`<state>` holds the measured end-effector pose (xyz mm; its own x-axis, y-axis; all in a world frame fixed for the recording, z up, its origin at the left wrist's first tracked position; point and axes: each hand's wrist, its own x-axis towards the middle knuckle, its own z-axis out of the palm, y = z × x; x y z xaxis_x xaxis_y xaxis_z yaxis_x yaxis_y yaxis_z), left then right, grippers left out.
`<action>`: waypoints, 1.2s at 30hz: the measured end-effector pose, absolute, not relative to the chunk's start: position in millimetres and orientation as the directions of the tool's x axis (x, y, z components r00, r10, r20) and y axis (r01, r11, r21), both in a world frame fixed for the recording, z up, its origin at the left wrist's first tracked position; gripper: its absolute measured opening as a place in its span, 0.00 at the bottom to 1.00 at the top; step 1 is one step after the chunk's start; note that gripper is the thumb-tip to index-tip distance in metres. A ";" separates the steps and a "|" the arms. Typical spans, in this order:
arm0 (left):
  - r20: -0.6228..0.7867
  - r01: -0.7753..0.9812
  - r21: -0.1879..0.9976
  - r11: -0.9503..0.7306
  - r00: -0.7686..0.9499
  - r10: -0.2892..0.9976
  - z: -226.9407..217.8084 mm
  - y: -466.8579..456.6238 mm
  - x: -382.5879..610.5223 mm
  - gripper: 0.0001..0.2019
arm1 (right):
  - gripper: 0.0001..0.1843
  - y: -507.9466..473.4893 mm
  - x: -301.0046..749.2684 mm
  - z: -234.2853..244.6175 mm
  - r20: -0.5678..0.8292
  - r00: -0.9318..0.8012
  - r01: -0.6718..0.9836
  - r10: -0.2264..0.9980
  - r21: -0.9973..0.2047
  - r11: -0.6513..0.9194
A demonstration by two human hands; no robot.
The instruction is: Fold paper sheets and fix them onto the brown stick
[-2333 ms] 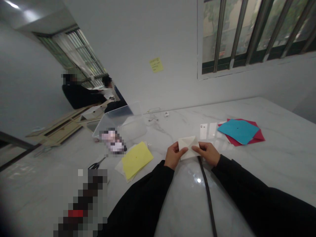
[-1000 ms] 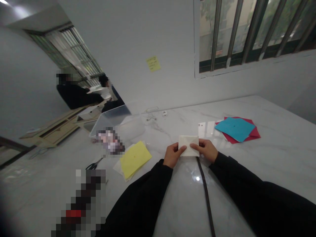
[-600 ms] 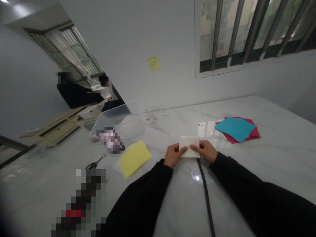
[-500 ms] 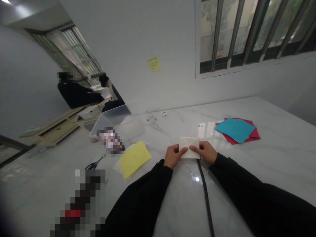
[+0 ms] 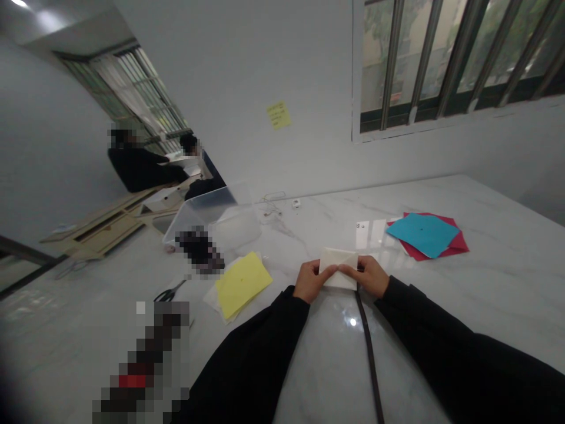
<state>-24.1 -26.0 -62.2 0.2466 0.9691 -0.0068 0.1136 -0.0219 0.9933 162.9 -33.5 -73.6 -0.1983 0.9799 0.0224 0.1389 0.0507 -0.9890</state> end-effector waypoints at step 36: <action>0.006 0.041 0.999 -0.015 0.198 0.980 -66.5 -20.5 -25.3 0.24 | 0.27 -31.5 164.7 -77.0 0.055 -0.255 0.247 0.965 -0.962 0.120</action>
